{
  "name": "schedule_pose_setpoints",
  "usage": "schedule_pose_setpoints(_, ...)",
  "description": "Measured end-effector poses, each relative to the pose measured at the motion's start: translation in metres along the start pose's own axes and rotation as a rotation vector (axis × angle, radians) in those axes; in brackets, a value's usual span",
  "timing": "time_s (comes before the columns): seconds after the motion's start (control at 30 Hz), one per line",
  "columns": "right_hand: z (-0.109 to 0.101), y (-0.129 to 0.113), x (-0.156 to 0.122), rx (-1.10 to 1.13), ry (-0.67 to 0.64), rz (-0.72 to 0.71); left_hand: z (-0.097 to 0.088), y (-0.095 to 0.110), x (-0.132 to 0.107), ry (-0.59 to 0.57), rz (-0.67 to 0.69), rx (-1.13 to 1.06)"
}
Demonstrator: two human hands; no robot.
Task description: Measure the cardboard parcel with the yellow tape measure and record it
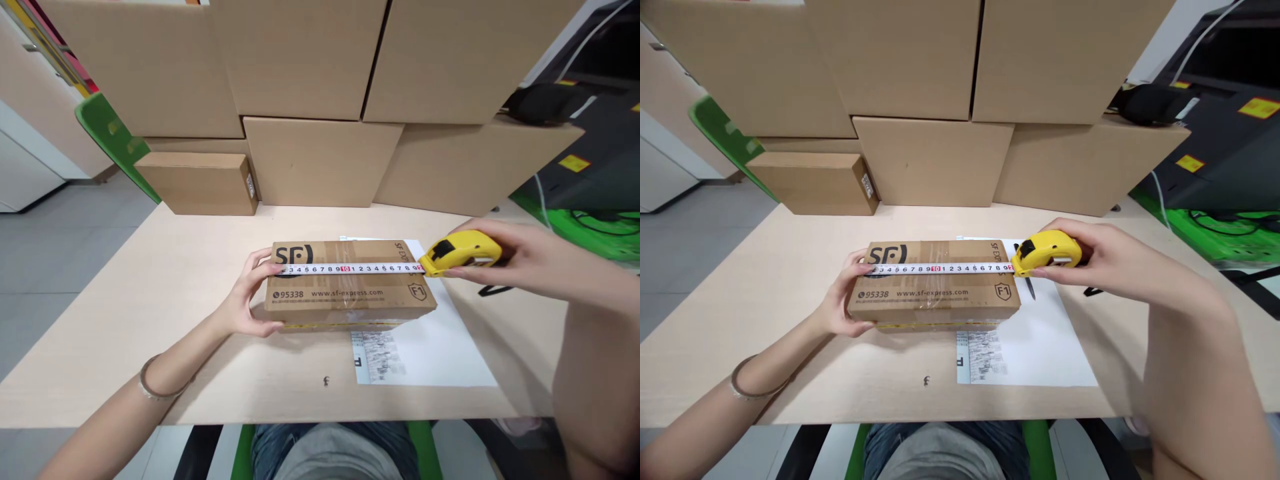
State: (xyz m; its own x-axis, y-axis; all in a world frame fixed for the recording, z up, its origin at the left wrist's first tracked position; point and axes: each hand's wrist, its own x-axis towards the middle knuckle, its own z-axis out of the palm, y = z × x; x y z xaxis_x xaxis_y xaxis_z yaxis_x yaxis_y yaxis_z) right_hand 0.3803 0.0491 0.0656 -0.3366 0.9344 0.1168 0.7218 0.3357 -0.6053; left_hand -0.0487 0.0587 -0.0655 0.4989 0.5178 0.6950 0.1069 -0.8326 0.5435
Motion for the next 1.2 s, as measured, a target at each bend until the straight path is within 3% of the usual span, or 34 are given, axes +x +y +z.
schedule_pose_setpoints(0.1,-0.009,-0.01,0.011,-0.062,-0.131,0.007,0.0,0.0,0.0,0.015,0.004,-0.013)
schedule_pose_setpoints(0.3,-0.018,-0.033,0.034,-0.101,-0.247,-0.003,0.0,-0.001,-0.002,0.009,-0.044,-0.034)
schedule_pose_setpoints(0.4,0.003,-0.057,0.048,-0.142,-0.229,-0.067,0.0,-0.002,-0.003,0.004,-0.054,-0.045)
schedule_pose_setpoints(0.57,0.064,-0.11,0.069,-0.146,-0.211,-0.275,0.005,0.0,-0.005,0.018,-0.106,-0.122)
schedule_pose_setpoints(0.7,0.095,-0.132,0.074,-0.215,-0.158,-0.497,0.009,0.003,-0.008,0.039,-0.235,-0.244)
schedule_pose_setpoints(0.9,0.098,-0.128,0.074,-0.421,0.014,-0.709,0.012,0.002,-0.008,0.083,-0.189,-0.224)
schedule_pose_setpoints(1.07,0.08,-0.117,0.065,-0.366,0.208,-0.625,0.012,0.005,-0.003,0.12,-0.154,-0.226)
schedule_pose_setpoints(1.2,0.061,-0.108,0.047,-0.243,0.463,-0.505,0.006,0.013,0.003,0.306,-0.302,-0.261)
